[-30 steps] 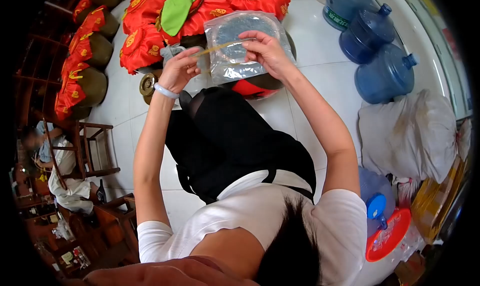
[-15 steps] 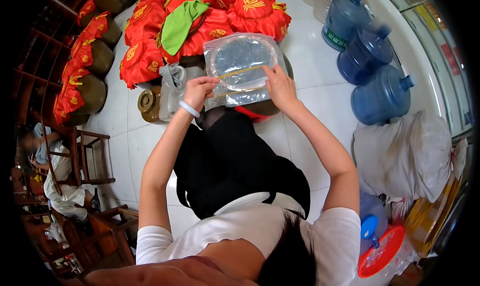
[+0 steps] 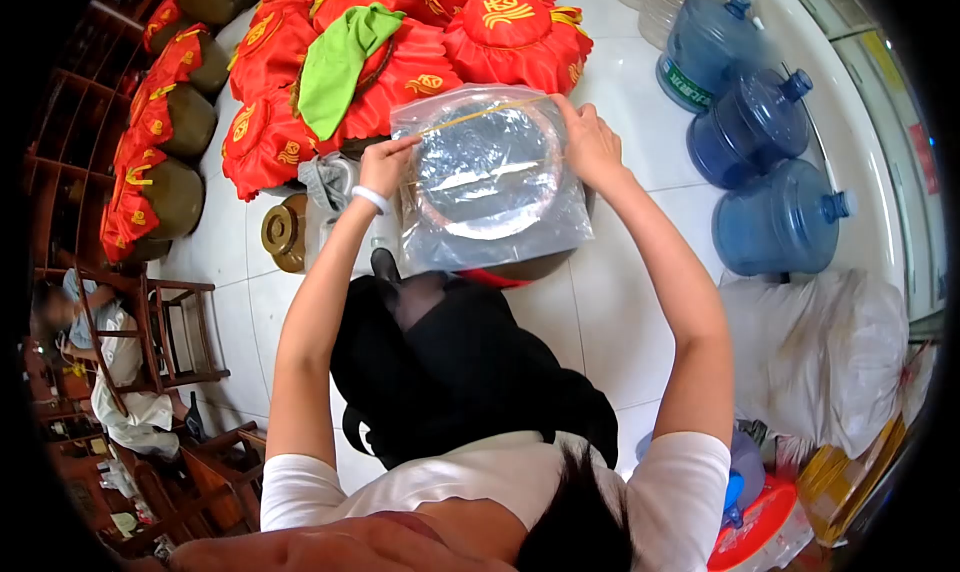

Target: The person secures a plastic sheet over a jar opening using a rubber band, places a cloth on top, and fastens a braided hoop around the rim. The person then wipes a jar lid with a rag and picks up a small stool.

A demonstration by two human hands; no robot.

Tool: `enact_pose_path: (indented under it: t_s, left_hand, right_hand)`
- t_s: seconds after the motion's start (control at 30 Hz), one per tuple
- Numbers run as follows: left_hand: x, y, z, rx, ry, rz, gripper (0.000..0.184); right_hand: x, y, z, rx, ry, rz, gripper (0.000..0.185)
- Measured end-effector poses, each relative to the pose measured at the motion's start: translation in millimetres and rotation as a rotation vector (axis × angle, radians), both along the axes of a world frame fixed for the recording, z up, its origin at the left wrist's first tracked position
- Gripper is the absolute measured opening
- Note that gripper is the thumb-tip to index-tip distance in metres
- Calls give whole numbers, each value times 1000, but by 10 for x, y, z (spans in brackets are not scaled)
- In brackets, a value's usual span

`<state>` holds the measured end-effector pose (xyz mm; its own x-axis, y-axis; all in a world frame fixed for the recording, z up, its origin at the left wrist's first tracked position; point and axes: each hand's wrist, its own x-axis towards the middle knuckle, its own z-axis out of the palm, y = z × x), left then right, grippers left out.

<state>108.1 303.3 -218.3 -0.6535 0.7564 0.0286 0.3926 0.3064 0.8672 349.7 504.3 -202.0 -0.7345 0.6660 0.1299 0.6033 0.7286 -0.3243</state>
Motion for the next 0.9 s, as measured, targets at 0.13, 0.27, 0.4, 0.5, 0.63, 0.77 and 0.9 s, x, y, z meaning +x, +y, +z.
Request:
enact_pose_path:
  t_s: [0.13,0.27,0.4,0.5,0.63,0.77,0.9]
  left_hand:
    - [-306,330,-192,46,-239,52,24]
    - [-366,519,40,1,-470,78,27]
    - [-464,589,53,-99,-615,83,26]
    - [-500,622,6,-165,-626,79,25]
    - [-543,599,-80,-187,-668,53,25]
    - [-576,590,-131,-183,-764,68,25]
    - [-644,508,-178,-219,-871,1,28]
  right_hand:
    - [-358,333,39,-118,-130,-16,74]
    - [-637,617,23,-143,-173,48,74]
    - [-751,630,90,-459,-181,3,73]
    - [-785,681,-17,-561,-173,9,67]
    - [-781,674,-64,-744,-208,-21,61]
    - [-776,751,-161,-787,-226,-30,61]
    - [-709,730,-139,-888,-246,-52,63]
